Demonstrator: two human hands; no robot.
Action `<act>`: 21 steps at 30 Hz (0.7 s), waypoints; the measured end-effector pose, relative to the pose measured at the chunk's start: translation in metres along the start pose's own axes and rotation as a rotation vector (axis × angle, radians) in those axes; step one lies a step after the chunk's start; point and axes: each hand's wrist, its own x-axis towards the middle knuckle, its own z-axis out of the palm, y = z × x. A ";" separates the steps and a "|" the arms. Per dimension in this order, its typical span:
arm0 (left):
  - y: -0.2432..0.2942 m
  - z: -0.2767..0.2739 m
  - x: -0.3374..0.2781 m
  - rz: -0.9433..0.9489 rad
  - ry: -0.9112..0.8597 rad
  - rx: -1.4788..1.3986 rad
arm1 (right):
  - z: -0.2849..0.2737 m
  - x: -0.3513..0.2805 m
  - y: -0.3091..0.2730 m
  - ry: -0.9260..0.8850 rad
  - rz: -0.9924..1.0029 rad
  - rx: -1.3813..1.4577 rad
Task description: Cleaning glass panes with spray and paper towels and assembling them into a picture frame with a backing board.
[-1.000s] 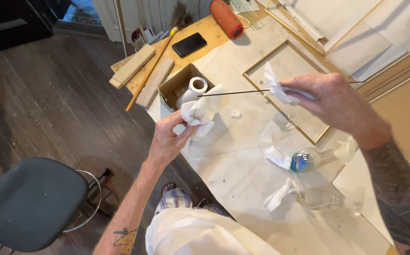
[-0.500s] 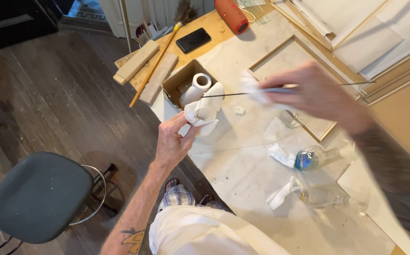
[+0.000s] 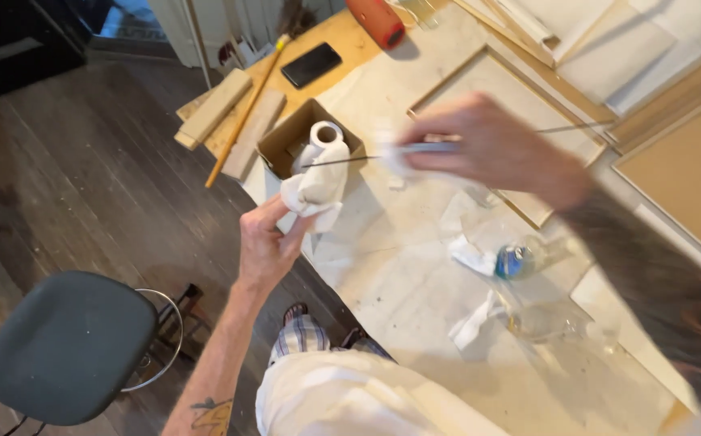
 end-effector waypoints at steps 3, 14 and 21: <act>-0.002 -0.002 -0.001 0.038 0.026 -0.076 | -0.014 -0.015 0.012 -0.021 0.155 -0.117; 0.005 -0.005 -0.005 0.030 -0.014 0.112 | 0.019 0.012 -0.001 0.083 -0.122 -0.089; -0.011 -0.006 -0.017 -0.035 -0.039 0.158 | -0.058 -0.083 0.053 0.021 0.007 -0.212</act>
